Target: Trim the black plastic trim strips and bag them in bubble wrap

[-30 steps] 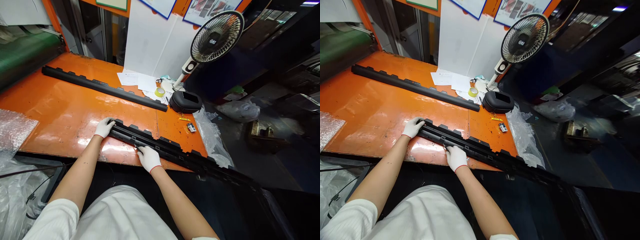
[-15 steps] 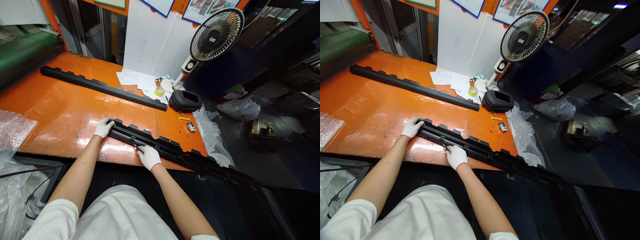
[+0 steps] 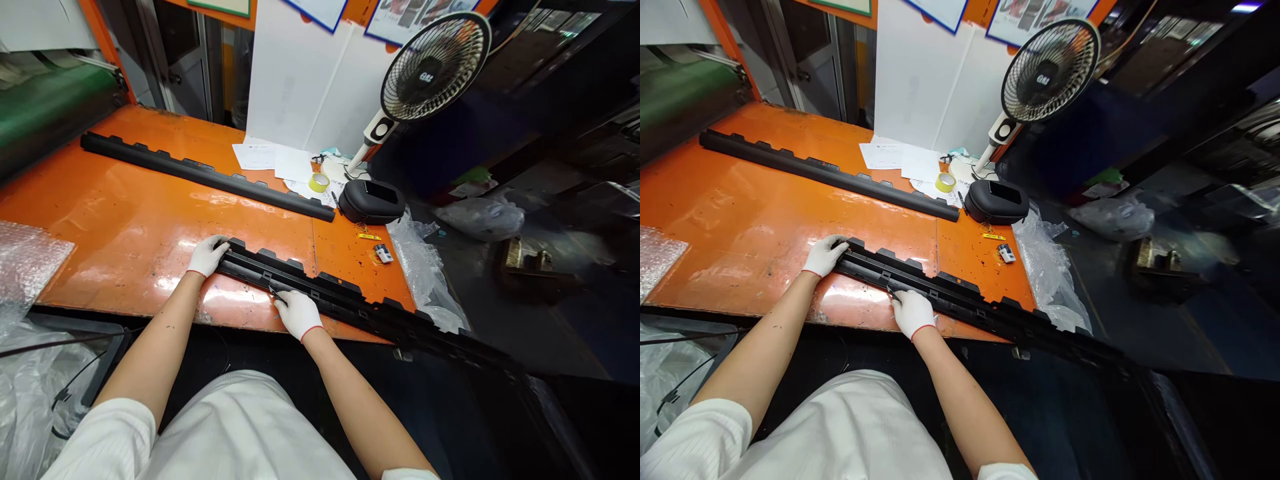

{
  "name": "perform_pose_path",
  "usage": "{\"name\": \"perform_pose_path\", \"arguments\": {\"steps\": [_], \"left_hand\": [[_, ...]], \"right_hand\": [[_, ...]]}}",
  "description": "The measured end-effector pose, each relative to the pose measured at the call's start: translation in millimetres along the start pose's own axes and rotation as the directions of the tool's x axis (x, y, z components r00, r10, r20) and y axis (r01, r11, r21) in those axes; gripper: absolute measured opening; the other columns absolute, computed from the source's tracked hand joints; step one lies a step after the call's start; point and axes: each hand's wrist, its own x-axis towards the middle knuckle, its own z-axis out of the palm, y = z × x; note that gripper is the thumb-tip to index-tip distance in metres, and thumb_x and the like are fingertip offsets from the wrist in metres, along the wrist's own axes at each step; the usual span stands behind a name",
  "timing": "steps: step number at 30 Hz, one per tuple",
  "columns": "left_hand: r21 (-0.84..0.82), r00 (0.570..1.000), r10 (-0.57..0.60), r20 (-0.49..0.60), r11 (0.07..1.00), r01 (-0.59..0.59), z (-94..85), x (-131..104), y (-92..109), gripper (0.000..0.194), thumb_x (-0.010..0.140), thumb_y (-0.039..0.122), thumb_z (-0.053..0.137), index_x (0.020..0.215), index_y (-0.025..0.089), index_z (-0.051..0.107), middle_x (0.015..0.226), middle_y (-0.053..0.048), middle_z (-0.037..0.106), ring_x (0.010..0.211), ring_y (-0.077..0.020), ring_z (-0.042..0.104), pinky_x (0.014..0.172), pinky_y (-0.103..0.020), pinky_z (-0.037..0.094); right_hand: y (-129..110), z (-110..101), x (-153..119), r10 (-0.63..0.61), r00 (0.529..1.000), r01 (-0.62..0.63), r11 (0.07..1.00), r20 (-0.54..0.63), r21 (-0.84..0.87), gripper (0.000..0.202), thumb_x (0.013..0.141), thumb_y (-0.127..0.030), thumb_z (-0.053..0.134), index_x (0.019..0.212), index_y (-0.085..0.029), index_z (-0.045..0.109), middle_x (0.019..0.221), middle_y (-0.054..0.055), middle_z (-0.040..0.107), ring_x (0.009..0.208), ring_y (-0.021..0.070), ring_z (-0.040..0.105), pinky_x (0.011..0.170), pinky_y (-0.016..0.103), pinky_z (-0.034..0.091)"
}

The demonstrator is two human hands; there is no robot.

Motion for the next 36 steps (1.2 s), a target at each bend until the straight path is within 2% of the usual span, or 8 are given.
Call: {"name": "perform_pose_path", "arguments": {"steps": [5, 10, 15, 21, 25, 29, 32, 36], "left_hand": [[-0.005, 1.0, 0.012, -0.01, 1.0, -0.013, 1.2, -1, -1, 0.034, 0.092, 0.044, 0.064, 0.111, 0.023, 0.082, 0.107, -0.008, 0.085, 0.109, -0.03, 0.077, 0.103, -0.037, 0.061], [-0.051, 0.999, 0.026, -0.035, 0.998, -0.027, 3.1, -5, 0, 0.036, 0.092, 0.047, 0.061, 0.109, 0.023, 0.082, 0.105, -0.008, 0.084, 0.109, -0.0296, 0.076, 0.102, -0.037, 0.061], [-0.063, 0.999, 0.025, -0.039, 0.998, -0.028, 3.2, -7, 1, 0.038, 0.091, 0.048, 0.061, 0.11, 0.023, 0.081, 0.109, -0.008, 0.084, 0.11, -0.0291, 0.075, 0.103, -0.037, 0.06], [-0.015, 1.0, 0.021, -0.018, 1.0, -0.021, -0.3, -8, 2, 0.034, 0.092, 0.047, 0.06, 0.104, 0.023, 0.08, 0.109, -0.008, 0.084, 0.109, -0.0282, 0.074, 0.104, -0.036, 0.059], [0.002, 1.0, 0.021, -0.015, 1.0, -0.021, -1.7, -8, 2, 0.033, 0.093, 0.046, 0.06, 0.105, 0.022, 0.08, 0.11, -0.008, 0.084, 0.109, -0.0279, 0.074, 0.104, -0.035, 0.059], [-0.008, 1.0, 0.022, -0.012, 1.0, -0.022, -1.8, -8, 2, 0.031, 0.093, 0.046, 0.061, 0.104, 0.023, 0.079, 0.107, -0.008, 0.083, 0.107, -0.0284, 0.074, 0.102, -0.036, 0.059], [-0.022, 1.0, 0.024, -0.012, 0.999, -0.024, -0.9, -9, 3, 0.029, 0.092, 0.045, 0.061, 0.101, 0.023, 0.078, 0.104, -0.008, 0.083, 0.105, -0.029, 0.074, 0.1, -0.037, 0.059], [-0.027, 1.0, 0.018, -0.016, 0.999, -0.019, 2.0, -9, 3, 0.028, 0.092, 0.044, 0.062, 0.1, 0.024, 0.079, 0.105, -0.008, 0.084, 0.106, -0.029, 0.075, 0.101, -0.037, 0.059]], "right_hand": [[3, 1, 3, 0.002, 1.0, -0.002, 1.0, 0.003, 0.02, 0.04, 0.112, -0.034, 0.056, 0.139, -0.022, 0.084, 0.134, 0.014, 0.083, 0.126, 0.0301, 0.077, 0.104, 0.034, 0.055], [9, 2, 10, -0.003, 0.999, -0.002, 0.992, 0.035, 0.129, 0.035, 0.11, -0.033, 0.06, 0.129, -0.024, 0.088, 0.128, 0.01, 0.086, 0.121, 0.0283, 0.078, 0.099, 0.031, 0.055], [12, 9, 10, 0.018, 0.999, -0.006, 0.964, -0.043, 0.267, 0.034, 0.112, -0.028, 0.058, 0.125, -0.022, 0.088, 0.128, 0.009, 0.086, 0.125, 0.0266, 0.077, 0.106, 0.031, 0.054], [11, 16, 8, 0.099, 0.986, -0.045, 0.931, -0.134, 0.362, 0.034, 0.112, -0.028, 0.06, 0.139, -0.021, 0.08, 0.135, 0.009, 0.083, 0.128, 0.0261, 0.075, 0.11, 0.032, 0.053], [-1, 16, 17, 0.091, 0.978, -0.041, 0.968, -0.19, 0.249, 0.036, 0.111, -0.032, 0.063, 0.143, -0.024, 0.077, 0.138, 0.01, 0.081, 0.128, 0.0268, 0.075, 0.106, 0.032, 0.053], [-11, 18, 31, 0.05, 0.986, -0.038, 0.996, -0.161, 0.077, 0.035, 0.113, -0.031, 0.058, 0.138, -0.025, 0.081, 0.129, 0.01, 0.082, 0.122, 0.0258, 0.076, 0.096, 0.03, 0.053], [-8, 24, 35, 0.01, 0.984, -0.008, 1.0, -0.178, 0.009, 0.034, 0.112, -0.028, 0.058, 0.134, -0.023, 0.083, 0.125, 0.011, 0.083, 0.119, 0.0259, 0.077, 0.093, 0.03, 0.052], [2, 33, 36, -0.068, 0.969, 0.064, 0.998, -0.237, -0.024, 0.037, 0.112, -0.026, 0.058, 0.141, -0.023, 0.081, 0.127, 0.012, 0.082, 0.12, 0.025, 0.076, 0.097, 0.029, 0.051]]}}
